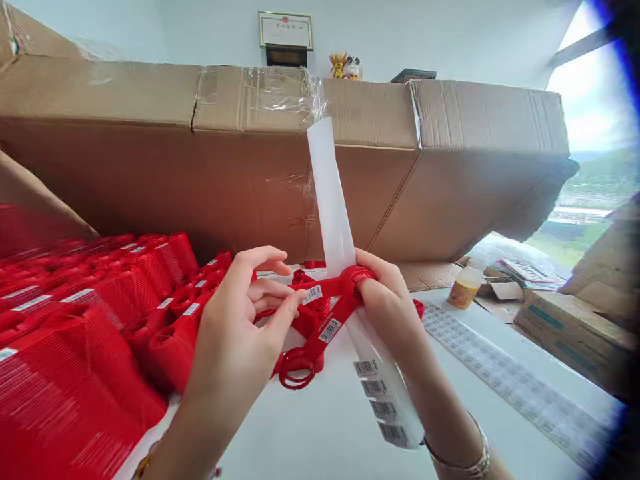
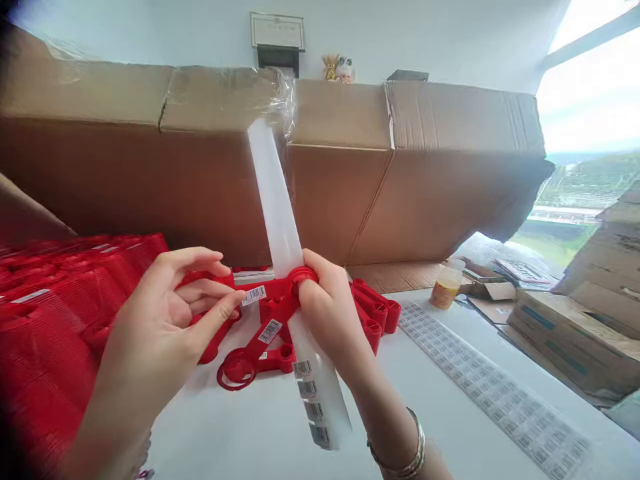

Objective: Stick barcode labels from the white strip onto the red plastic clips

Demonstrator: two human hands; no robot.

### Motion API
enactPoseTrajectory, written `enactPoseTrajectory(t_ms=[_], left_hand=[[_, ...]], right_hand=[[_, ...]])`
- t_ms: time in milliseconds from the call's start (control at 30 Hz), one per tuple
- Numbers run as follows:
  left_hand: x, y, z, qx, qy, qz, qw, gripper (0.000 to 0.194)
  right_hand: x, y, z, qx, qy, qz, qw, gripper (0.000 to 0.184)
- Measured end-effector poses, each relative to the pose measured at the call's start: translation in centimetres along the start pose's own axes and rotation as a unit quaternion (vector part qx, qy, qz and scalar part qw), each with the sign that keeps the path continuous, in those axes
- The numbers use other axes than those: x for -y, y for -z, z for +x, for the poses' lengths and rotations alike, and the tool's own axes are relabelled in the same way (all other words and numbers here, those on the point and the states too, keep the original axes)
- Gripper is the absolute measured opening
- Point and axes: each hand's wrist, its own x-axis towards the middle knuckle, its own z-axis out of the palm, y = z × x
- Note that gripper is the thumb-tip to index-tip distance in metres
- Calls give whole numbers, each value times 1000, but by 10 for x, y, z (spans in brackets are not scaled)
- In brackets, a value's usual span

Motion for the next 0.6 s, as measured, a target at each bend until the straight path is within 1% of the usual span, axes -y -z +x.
enactPoseTrajectory(t_ms=[200,367,600], left_hand=[[-1,-1,-1,-2,8,10,1000,25],[-1,0,0,0,10,29,1000,25],[-2,0,1,-1,36,-3,999,20]], right_hand=[[1,0,-4,1,-4,-16,1000,21],[4,0,-4,-1,-6,-20,1000,20],[5,0,-5,1,-14,-17,1000,17]])
